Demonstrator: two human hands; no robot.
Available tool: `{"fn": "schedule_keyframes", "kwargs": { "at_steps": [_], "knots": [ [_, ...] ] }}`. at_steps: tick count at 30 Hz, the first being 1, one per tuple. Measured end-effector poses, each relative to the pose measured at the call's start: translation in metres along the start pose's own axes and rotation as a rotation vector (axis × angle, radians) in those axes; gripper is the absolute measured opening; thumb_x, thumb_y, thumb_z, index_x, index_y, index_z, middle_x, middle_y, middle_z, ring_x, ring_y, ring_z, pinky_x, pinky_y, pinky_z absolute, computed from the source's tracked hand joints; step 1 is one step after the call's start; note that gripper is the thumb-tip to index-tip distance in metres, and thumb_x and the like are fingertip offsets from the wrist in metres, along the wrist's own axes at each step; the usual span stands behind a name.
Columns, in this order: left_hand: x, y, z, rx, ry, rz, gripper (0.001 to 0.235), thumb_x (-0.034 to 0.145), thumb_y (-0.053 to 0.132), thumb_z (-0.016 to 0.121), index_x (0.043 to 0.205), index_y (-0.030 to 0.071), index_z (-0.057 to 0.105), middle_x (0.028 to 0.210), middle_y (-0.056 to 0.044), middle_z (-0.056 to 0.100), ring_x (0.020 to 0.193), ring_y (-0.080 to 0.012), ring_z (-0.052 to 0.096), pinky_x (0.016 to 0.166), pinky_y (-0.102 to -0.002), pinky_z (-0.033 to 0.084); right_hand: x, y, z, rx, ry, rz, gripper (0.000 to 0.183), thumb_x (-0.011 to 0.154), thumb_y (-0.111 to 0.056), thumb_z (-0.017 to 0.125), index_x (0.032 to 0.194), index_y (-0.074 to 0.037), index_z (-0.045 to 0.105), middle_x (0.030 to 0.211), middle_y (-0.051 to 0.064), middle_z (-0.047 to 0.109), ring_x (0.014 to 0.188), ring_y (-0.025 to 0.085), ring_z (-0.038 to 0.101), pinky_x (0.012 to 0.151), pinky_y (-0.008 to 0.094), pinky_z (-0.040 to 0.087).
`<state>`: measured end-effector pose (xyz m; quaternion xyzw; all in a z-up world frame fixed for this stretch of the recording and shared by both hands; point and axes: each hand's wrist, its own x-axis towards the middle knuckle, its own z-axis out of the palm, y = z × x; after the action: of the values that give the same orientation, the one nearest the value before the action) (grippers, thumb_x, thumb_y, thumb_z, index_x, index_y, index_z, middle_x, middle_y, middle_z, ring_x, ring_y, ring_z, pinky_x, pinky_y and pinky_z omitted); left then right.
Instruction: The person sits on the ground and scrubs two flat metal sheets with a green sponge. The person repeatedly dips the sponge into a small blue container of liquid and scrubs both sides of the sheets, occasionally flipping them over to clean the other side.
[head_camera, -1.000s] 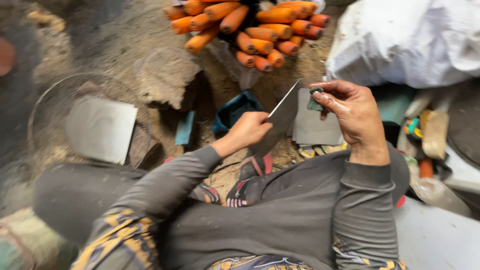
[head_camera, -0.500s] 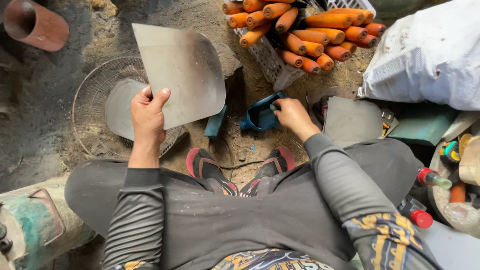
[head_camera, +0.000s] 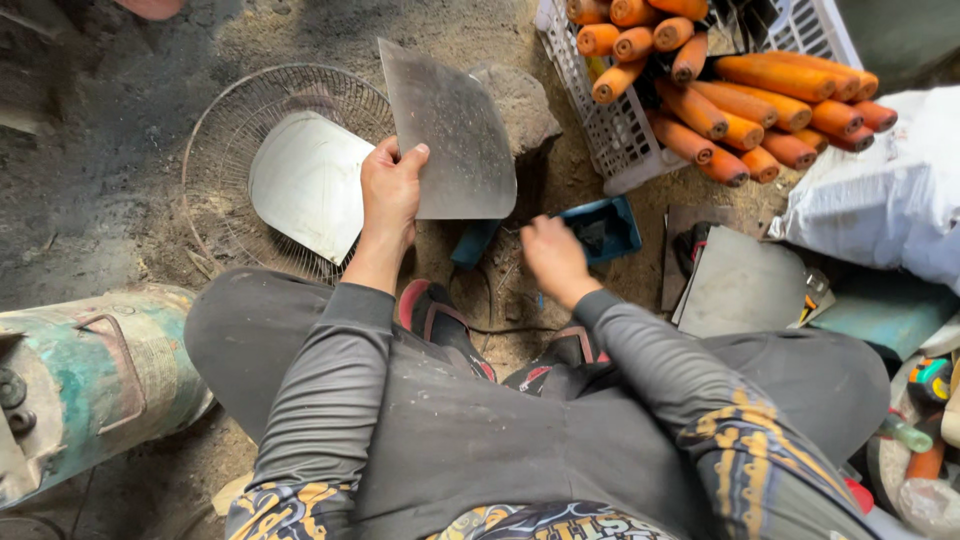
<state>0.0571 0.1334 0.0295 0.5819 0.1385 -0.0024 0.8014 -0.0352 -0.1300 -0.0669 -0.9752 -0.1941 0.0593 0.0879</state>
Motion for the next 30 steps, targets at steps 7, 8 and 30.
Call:
{"fn": "schedule_keyframes", "kwargs": {
  "at_steps": [7, 8, 30],
  "knots": [
    [0.003, 0.009, -0.008, -0.095, -0.022, -0.252, 0.031, 0.092, 0.006, 0.064, 0.122, -0.002, 0.06, 0.104, -0.011, 0.071, 0.089, -0.0198, 0.07, 0.077, -0.035, 0.059, 0.052, -0.08, 0.069, 0.716, 0.018, 0.624, 0.103, 0.073, -0.046, 0.085, 0.145, 0.006, 0.034, 0.121, 0.037, 0.056, 0.102, 0.054, 0.062, 0.085, 0.052, 0.054],
    [0.001, 0.009, -0.009, -0.098, -0.01, -0.298, 0.03, 0.095, 0.01, 0.063, 0.123, -0.002, 0.061, 0.105, -0.012, 0.071, 0.09, -0.0209, 0.069, 0.078, -0.036, 0.059, 0.055, -0.081, 0.078, 0.706, 0.04, 0.626, 0.092, 0.074, -0.044, 0.083, 0.138, 0.007, 0.041, 0.115, 0.035, 0.063, 0.103, 0.052, 0.065, 0.085, 0.052, 0.055],
    [-0.006, -0.004, -0.027, -0.618, -0.145, -0.38, 0.081, 0.1, 0.073, 0.031, 0.127, 0.001, 0.056, 0.116, -0.015, 0.066, 0.107, -0.0308, 0.064, 0.095, -0.045, 0.054, 0.063, -0.149, -0.139, 0.592, 0.483, -0.153, 0.045, 0.098, -0.034, 0.076, 0.139, -0.025, 0.059, 0.155, 0.025, 0.043, 0.137, 0.045, 0.048, 0.109, 0.051, 0.041]
  ]
}}
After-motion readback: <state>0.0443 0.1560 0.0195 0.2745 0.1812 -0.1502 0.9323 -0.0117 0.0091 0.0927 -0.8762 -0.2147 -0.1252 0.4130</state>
